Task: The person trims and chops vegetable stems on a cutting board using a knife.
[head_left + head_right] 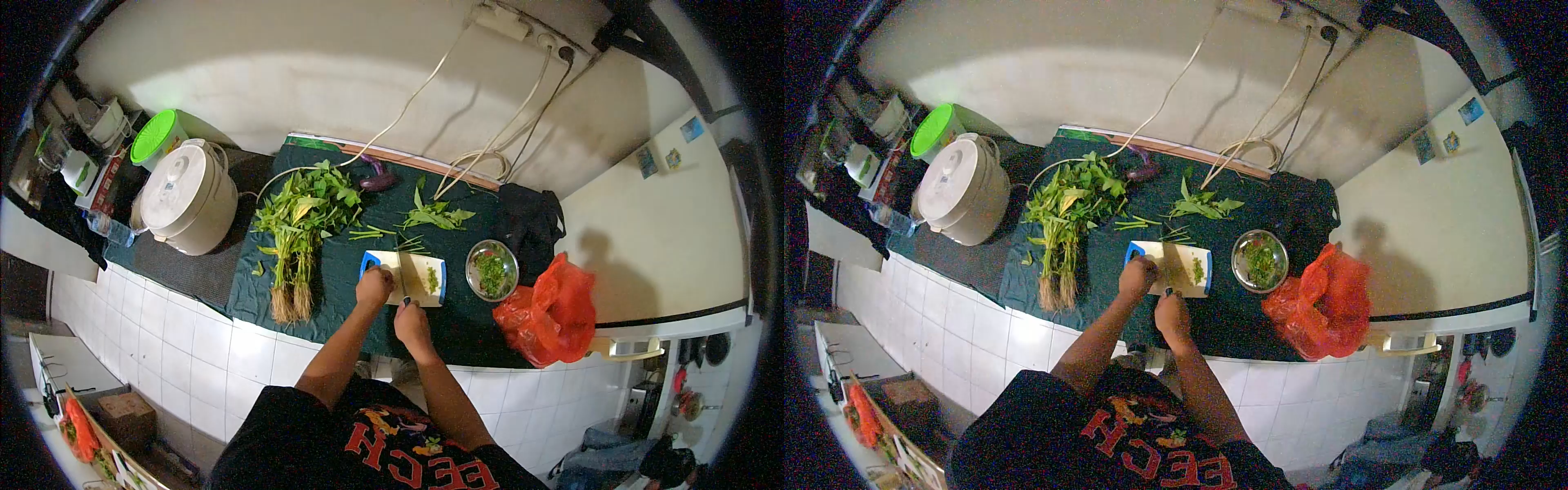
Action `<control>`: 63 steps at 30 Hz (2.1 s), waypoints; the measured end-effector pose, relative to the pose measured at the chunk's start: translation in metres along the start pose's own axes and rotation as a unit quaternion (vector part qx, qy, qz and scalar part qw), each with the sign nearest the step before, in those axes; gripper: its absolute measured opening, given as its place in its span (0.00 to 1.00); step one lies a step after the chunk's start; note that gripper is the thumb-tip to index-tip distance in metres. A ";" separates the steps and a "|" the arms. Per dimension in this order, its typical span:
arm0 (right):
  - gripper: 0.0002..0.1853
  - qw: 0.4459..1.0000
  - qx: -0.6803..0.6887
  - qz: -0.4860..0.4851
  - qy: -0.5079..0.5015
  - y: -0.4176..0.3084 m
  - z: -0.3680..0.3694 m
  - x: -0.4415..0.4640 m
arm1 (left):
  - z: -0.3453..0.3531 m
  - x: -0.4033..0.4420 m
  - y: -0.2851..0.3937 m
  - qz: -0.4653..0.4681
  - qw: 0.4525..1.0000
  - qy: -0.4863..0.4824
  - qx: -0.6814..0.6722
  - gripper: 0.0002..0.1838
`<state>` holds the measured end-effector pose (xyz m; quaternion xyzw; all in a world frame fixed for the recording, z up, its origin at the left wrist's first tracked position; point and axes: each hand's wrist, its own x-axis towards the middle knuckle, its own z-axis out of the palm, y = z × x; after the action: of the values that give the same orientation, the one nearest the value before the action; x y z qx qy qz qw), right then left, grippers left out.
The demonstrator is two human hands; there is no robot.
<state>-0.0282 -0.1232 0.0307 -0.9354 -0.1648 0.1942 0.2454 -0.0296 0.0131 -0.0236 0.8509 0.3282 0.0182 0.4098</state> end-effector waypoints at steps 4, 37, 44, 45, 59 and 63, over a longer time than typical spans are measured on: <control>0.21 0.999 -0.001 0.043 -0.018 0.003 0.007 -0.009 | 0.001 -0.005 -0.002 0.052 0.998 0.011 0.025 0.09; 0.21 0.999 0.016 0.032 0.014 0.010 0.014 -0.012 | 0.011 -0.006 -0.005 0.220 0.950 0.103 0.198 0.08; 0.21 1.000 -0.019 -0.010 0.006 0.003 0.009 -0.002 | 0.015 -0.006 -0.006 0.148 0.978 0.094 0.115 0.08; 0.21 1.000 0.002 0.005 0.008 0.007 0.012 -0.009 | 0.013 -0.007 -0.003 0.141 0.978 0.100 0.114 0.08; 0.23 0.998 0.017 0.060 -0.018 0.033 0.024 -0.026 | 0.018 -0.006 -0.009 0.192 0.966 0.117 0.124 0.08; 0.22 0.999 -0.027 0.001 -0.023 0.063 0.022 -0.054 | 0.018 -0.009 -0.004 0.166 0.969 0.109 0.148 0.08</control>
<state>-0.0720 -0.1884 -0.0050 -0.9372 -0.1743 0.2116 0.2157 -0.0334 -0.0028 -0.0368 0.9377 0.2240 0.1293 0.2320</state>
